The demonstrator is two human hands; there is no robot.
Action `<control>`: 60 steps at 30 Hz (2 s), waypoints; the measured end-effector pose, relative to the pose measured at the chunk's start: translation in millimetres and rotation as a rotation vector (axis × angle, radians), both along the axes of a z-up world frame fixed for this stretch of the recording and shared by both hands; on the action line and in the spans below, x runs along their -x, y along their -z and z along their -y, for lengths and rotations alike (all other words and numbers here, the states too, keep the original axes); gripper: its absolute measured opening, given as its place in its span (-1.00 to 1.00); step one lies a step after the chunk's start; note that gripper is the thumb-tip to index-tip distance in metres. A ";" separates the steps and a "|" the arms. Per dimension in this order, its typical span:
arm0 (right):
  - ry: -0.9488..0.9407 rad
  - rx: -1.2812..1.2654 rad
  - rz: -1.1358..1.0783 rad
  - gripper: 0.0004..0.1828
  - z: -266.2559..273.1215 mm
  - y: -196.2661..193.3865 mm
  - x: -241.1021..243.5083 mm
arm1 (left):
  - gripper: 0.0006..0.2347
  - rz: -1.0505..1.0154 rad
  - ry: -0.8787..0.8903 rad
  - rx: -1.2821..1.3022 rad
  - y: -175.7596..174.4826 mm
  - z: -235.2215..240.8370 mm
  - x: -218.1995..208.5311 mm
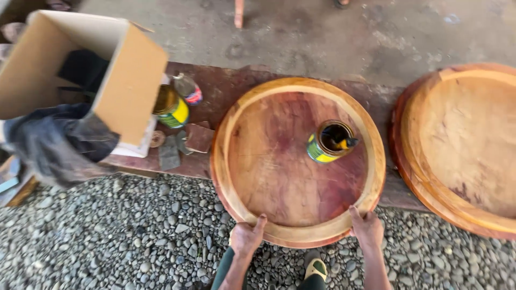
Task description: The person applies varnish to a large, round wooden bowl using a brush. They dip the brush into a can of varnish and spread it evenly across the bowl's surface. The person then flips the bowl over to varnish the other side.
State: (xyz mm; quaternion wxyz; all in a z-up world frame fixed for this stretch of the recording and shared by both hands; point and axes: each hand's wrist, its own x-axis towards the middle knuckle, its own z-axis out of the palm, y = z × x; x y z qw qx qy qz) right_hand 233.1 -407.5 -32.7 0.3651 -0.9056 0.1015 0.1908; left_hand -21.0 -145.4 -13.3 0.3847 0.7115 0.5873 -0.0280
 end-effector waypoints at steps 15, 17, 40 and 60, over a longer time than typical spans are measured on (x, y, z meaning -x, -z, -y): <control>-0.125 0.107 0.174 -0.43 -16.3 -33.8 23.5 | -0.39 0.064 0.026 -0.262 22.6 -12.4 17.4; -0.112 0.092 0.208 -0.45 -19.1 -29.5 26.7 | -0.36 0.042 0.019 -0.273 27.4 -9.9 18.8; 0.132 -0.506 0.593 -0.66 19.5 91.4 163.8 | -0.39 0.411 0.328 -0.548 43.7 -31.0 30.8; -0.104 -0.629 0.591 -0.50 -8.8 -28.3 141.2 | -0.57 0.789 0.878 -0.879 -149.7 -24.7 -188.1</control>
